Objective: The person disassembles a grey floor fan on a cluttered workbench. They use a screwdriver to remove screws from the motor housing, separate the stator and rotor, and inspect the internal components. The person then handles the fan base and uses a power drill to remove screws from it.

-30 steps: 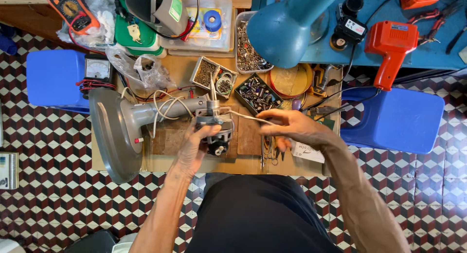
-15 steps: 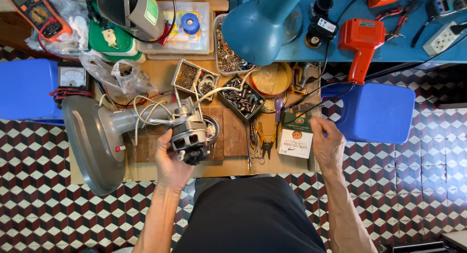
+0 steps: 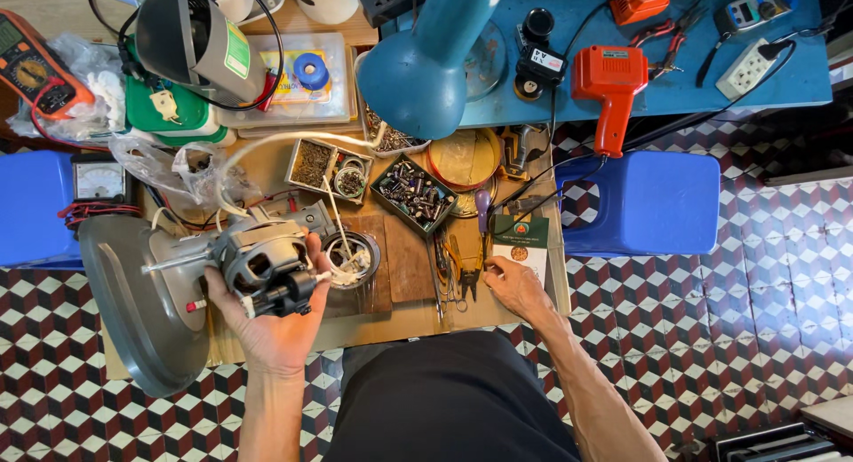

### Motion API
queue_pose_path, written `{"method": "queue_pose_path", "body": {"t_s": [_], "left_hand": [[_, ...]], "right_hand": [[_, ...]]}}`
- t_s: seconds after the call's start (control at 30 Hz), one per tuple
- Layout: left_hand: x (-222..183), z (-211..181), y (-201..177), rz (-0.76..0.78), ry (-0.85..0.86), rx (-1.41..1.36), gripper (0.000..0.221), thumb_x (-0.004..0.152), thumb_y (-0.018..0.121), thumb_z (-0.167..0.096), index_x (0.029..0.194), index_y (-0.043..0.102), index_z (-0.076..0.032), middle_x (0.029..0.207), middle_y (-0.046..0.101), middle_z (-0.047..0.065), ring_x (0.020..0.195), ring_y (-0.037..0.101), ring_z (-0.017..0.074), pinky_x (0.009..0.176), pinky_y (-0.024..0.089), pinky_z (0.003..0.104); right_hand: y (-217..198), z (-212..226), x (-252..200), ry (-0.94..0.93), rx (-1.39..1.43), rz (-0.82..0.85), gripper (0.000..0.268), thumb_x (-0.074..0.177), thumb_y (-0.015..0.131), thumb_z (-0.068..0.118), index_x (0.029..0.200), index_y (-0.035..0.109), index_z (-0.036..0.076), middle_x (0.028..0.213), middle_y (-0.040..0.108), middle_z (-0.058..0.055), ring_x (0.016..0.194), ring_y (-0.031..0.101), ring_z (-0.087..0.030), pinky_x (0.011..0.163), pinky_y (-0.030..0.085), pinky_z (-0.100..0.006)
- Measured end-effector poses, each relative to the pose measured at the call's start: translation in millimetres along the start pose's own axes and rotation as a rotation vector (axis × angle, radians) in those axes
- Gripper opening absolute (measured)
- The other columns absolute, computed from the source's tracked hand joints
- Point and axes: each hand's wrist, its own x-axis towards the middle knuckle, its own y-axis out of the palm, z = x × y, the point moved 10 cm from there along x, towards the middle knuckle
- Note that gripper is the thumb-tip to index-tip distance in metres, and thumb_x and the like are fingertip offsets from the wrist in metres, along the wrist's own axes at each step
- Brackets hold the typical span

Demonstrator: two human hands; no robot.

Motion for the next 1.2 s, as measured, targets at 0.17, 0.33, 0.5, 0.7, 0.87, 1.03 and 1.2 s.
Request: {"method": "queue_pose_path", "body": {"t_s": [0.17,0.33,0.5,0.7,0.87,1.03,1.2], "left_hand": [[-2.7,-22.8,-14.0,-0.004,0.088,0.044,0.083,0.084,0.080,-0.060,0.150,0.057,-0.017,0.144,0.062,0.009,0.132,0.059,0.0342,0.108,0.053,0.043],[-8.0,-23.0,-19.2,0.007,0.097,0.015,0.082,0.080,0.085,-0.056,0.148,0.057,-0.018,0.142,0.063,0.008,0.131,0.060,0.0340,0.108,0.053,0.044],[-20.4,-27.5,-51.6,-0.174,0.122,0.076,0.062,0.081,0.083,-0.046,0.131,0.063,-0.016,0.132,0.065,0.004,0.125,0.062,0.0264,0.112,0.056,0.048],[-28.8,-18.9,-76.9,-0.154,0.111,0.231,0.051,0.092,0.083,-0.029,0.135,0.064,-0.008,0.131,0.064,0.005,0.122,0.058,0.0216,0.105,0.048,0.041],[-14.6,3.1,-84.2,-0.227,0.063,0.281,0.056,0.081,0.078,-0.023,0.132,0.060,-0.009,0.125,0.068,0.004,0.116,0.064,0.0182,0.103,0.053,0.037],[0.3,11.7,-73.5,-0.163,0.100,0.298,0.051,0.087,0.077,-0.019,0.132,0.059,-0.004,0.119,0.068,0.005,0.108,0.064,0.0154,0.098,0.052,0.033],[0.5,26.8,-49.7,-0.099,0.100,0.345,0.043,0.090,0.075,-0.015,0.130,0.061,-0.006,0.116,0.068,0.002,0.104,0.063,0.0134,0.092,0.051,0.033]], "right_hand": [[36.8,-30.3,9.9,0.145,0.016,0.205,0.040,0.093,0.056,0.028,0.124,0.068,0.006,0.082,0.076,-0.022,0.073,0.076,-0.032,0.075,0.061,-0.046],[79.1,-28.5,32.2,-0.007,-0.067,0.248,0.037,0.093,0.056,0.023,0.122,0.069,0.003,0.076,0.075,-0.018,0.064,0.076,-0.026,0.070,0.058,-0.038],[122.7,-17.9,36.0,0.113,0.103,0.369,0.034,0.091,0.061,0.023,0.117,0.070,0.003,0.080,0.077,-0.015,0.066,0.075,-0.023,0.067,0.060,-0.039],[150.0,-8.6,41.3,0.211,0.070,0.293,0.038,0.091,0.072,0.031,0.099,0.069,-0.005,0.081,0.074,-0.020,0.069,0.075,-0.028,0.068,0.061,-0.042],[124.2,13.3,31.4,-0.243,-0.249,0.210,0.027,0.089,0.067,0.024,0.104,0.069,0.002,0.081,0.072,-0.024,0.078,0.070,-0.040,0.075,0.054,-0.050],[58.9,34.0,-24.7,-0.034,-0.065,0.275,0.028,0.093,0.064,0.024,0.110,0.064,0.002,0.088,0.075,-0.020,0.081,0.075,-0.031,0.075,0.058,-0.042],[-38.9,147.7,-90.1,-0.318,0.573,0.006,0.019,0.103,0.054,0.016,0.114,0.062,0.003,0.100,0.074,-0.012,0.094,0.075,-0.018,0.086,0.061,-0.031]]}}
